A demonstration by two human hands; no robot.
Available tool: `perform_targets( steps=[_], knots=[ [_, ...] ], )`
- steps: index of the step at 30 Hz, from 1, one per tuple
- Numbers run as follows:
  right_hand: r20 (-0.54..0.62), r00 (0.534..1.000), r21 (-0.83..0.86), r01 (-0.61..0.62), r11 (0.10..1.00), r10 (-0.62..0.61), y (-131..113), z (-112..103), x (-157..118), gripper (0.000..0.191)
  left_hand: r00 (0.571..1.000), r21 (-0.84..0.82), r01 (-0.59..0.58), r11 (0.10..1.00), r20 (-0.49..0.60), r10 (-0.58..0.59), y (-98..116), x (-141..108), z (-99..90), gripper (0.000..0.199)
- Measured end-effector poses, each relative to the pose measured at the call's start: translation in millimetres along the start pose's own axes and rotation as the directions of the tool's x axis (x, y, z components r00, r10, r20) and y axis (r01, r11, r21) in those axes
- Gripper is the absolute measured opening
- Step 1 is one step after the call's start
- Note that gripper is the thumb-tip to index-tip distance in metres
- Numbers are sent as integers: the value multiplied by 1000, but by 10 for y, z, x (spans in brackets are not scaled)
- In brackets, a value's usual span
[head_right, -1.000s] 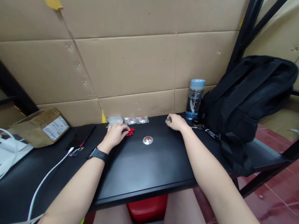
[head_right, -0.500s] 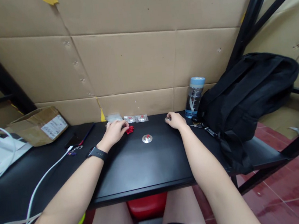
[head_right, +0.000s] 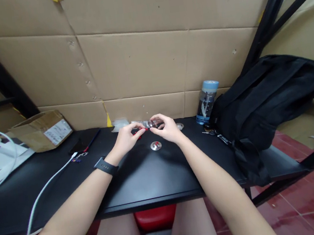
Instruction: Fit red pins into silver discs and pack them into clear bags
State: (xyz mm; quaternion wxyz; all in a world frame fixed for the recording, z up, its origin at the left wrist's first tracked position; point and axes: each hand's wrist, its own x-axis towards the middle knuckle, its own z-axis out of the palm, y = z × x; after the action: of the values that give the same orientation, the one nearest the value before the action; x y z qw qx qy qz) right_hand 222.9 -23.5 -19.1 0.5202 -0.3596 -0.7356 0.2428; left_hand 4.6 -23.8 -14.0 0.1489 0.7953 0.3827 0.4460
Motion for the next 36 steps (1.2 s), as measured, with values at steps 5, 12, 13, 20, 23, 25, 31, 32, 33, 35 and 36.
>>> perform_targets(
  steps=[5,12,13,20,23,25,31,32,33,35,36],
  knots=[
    [-1,996,22,93,995,-93,-108,120,-53,41,1000,-109,9,994,-21,-11,-21,9,36,12],
    [6,993,32,117,993,-118,-135,136,-55,42,985,-491,149,859,-4,-173,-51,12,141,23],
    [5,993,34,118,992,-118,-134,137,-55,42,977,-545,184,818,12,-212,-43,9,151,25],
    [4,995,88,103,991,-104,-152,154,-59,42,936,-773,293,563,112,-333,-8,11,172,37],
    [-7,996,136,91,986,-91,-170,171,-61,41,929,-810,302,503,133,-345,-7,8,185,39],
    [-7,997,163,83,983,-83,-180,182,-63,40,929,-807,303,507,131,-347,-4,3,191,39],
    [-17,997,216,79,973,-77,-188,194,-70,37,944,-722,285,631,96,-317,13,-5,193,38],
    [-19,997,219,79,973,-77,-186,194,-70,37,947,-710,279,647,90,-310,14,-4,195,38],
    [-21,997,218,79,973,-76,-184,195,-70,37,950,-701,271,660,85,-301,13,-4,198,38],
    [-23,997,214,74,974,-71,-179,197,-69,38,957,-687,254,681,78,-279,6,-2,203,37],
    [-23,997,214,72,974,-68,-177,198,-68,38,961,-679,246,692,77,-266,-1,-1,205,37]
  ],
)
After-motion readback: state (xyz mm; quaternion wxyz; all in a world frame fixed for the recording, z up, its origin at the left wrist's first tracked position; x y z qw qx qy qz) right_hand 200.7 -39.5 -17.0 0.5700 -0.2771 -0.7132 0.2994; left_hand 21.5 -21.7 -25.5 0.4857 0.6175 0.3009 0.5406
